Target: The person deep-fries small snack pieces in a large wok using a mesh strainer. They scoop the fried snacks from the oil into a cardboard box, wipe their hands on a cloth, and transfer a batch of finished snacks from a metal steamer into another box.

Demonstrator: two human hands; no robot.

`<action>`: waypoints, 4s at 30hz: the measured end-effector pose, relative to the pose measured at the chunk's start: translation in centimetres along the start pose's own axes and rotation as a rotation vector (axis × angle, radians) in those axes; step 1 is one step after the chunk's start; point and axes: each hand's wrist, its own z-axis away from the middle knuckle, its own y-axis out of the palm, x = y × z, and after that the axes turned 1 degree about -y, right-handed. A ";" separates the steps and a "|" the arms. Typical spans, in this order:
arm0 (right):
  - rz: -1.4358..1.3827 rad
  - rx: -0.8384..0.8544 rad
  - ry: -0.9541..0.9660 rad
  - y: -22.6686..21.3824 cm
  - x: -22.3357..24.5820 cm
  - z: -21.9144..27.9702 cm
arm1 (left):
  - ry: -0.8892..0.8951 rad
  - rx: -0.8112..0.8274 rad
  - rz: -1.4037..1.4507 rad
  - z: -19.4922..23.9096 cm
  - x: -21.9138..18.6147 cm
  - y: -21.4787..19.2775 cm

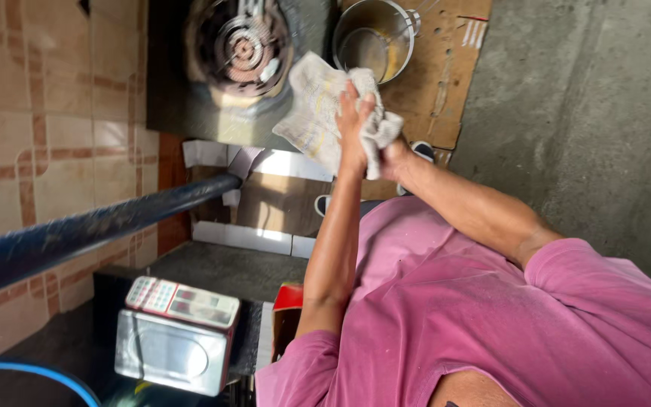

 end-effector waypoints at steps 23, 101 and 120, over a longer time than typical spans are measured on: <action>-0.261 -0.314 -0.144 -21.3 42.5 -7.3 | -0.064 0.342 0.102 -26.0 -13.5 35.6; 1.612 -0.213 0.122 -64.5 57.8 -61.3 | -1.064 -0.470 0.691 -55.0 9.5 73.9; 1.594 -0.142 0.008 -62.3 58.5 -62.3 | -1.185 -0.494 0.908 -55.7 6.8 73.6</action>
